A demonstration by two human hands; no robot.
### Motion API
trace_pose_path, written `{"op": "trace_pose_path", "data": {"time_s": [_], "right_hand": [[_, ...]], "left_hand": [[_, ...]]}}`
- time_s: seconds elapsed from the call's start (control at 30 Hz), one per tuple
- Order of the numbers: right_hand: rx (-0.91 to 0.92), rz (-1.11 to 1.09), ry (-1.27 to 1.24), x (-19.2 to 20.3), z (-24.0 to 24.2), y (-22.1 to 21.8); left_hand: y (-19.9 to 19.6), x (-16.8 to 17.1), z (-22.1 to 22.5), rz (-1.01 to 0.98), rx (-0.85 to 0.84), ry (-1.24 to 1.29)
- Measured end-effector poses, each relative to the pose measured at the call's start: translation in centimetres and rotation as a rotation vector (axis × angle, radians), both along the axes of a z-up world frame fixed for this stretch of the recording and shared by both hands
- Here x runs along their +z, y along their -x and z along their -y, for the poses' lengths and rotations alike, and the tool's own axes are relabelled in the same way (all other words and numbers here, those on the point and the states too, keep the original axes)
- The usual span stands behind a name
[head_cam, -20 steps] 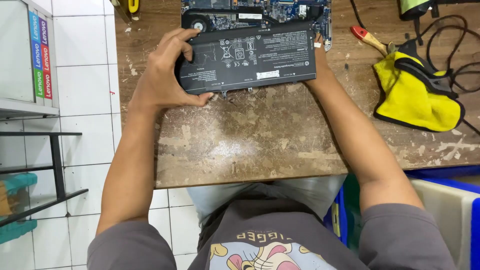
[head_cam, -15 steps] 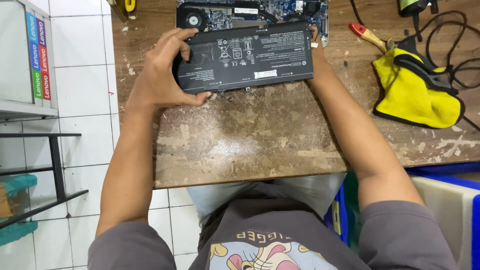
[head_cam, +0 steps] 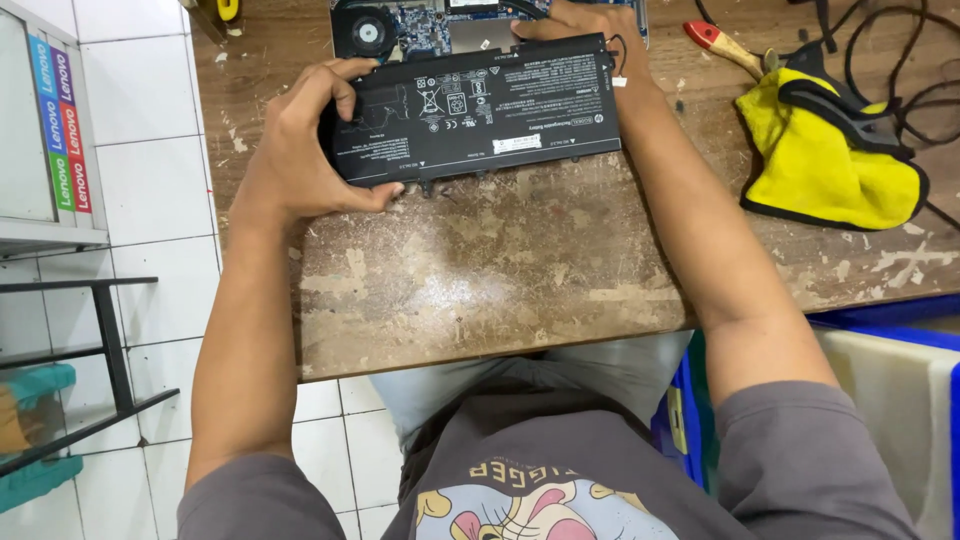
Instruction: Removing a laptop battery, cleaning it thoroughly with a microfiber cloth, and performing maintenance on the laptop internals using a screwdriver.
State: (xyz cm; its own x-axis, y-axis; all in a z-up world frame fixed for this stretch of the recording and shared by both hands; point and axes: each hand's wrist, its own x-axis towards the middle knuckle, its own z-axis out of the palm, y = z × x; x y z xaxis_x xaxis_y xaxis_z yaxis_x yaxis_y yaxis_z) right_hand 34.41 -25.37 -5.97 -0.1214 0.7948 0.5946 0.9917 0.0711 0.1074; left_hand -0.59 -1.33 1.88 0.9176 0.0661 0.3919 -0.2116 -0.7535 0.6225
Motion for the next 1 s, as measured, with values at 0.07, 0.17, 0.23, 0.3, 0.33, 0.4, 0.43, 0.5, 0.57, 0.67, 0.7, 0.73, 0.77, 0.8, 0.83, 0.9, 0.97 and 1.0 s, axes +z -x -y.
{"op": "trace_pose_path", "data": {"time_s": [0.07,0.17,0.23,0.3,0.33,0.4,0.43,0.5,0.57,0.67,0.7,0.73,0.77,0.8,0.83,0.9,0.97,1.0], "right_hand": [[-0.022,-0.028,-0.01,1.1,0.9,0.6],[-0.157,-0.018,0.086,2.5,2.6,0.7],[-0.153,-0.026,0.043,2.8,3.9,0.1],[-0.194,-0.021,0.078,2.9,5.1,-0.2],[-0.235,-0.016,0.112,3.0,5.5,-0.4],[-0.255,-0.007,0.124,2.7,6.6,-0.5],[-0.279,0.007,0.138,2.7,7.4,-0.7],[-0.287,-0.055,0.135,3.0,8.6,-0.5],[-0.301,-0.121,0.133,3.1,9.9,-0.4],[-0.314,-0.231,0.137,3.8,11.5,-0.3],[-0.306,-0.26,0.156,4.0,11.9,-0.1],[-0.298,-0.289,0.175,4.3,12.3,0.1],[-0.309,-0.292,0.178,4.3,12.4,0.2],[-0.34,-0.36,0.246,4.4,12.6,0.4],[-0.369,-0.426,0.312,4.5,12.7,0.4],[-0.398,-0.428,0.371,5.2,12.3,0.9],[-0.435,-0.429,0.434,5.9,12.5,1.0],[-0.41,-0.436,0.441,6.1,12.7,1.0]], "left_hand": [[0.1,0.1,0.0,-0.053,0.021,0.028],[0.0,-0.1,-0.2,-0.055,-0.005,0.032],[-0.3,-0.1,-0.1,-0.067,-0.061,0.054],[-0.4,0.1,0.5,-0.11,-0.06,0.074],[-0.5,0.3,0.7,-0.153,-0.059,0.092],[-0.7,-0.5,0.9,-0.19,-0.05,0.071],[-1.0,-0.9,1.1,-0.222,-0.046,0.051],[-1.2,-1.2,1.4,-0.272,-0.049,0.054],[-1.6,-1.9,1.7,-0.327,-0.058,0.058],[-2.3,-3.1,1.7,-0.195,-0.129,0.006],[-2.5,-3.2,1.8,-0.151,-0.167,-0.028],[-2.6,-3.4,1.9,-0.105,-0.205,-0.061],[-2.7,-3.5,2.0,-0.108,-0.216,-0.057],[-2.8,-3.6,2.1,-0.109,-0.219,-0.079],[-2.9,-3.7,2.1,-0.107,-0.222,-0.102],[-2.8,-3.6,2.4,-0.122,-0.216,-0.14],[-3.1,-3.7,2.9,-0.131,-0.217,-0.173],[-3.2,-3.9,3.2,-0.164,-0.207,-0.176]]}}
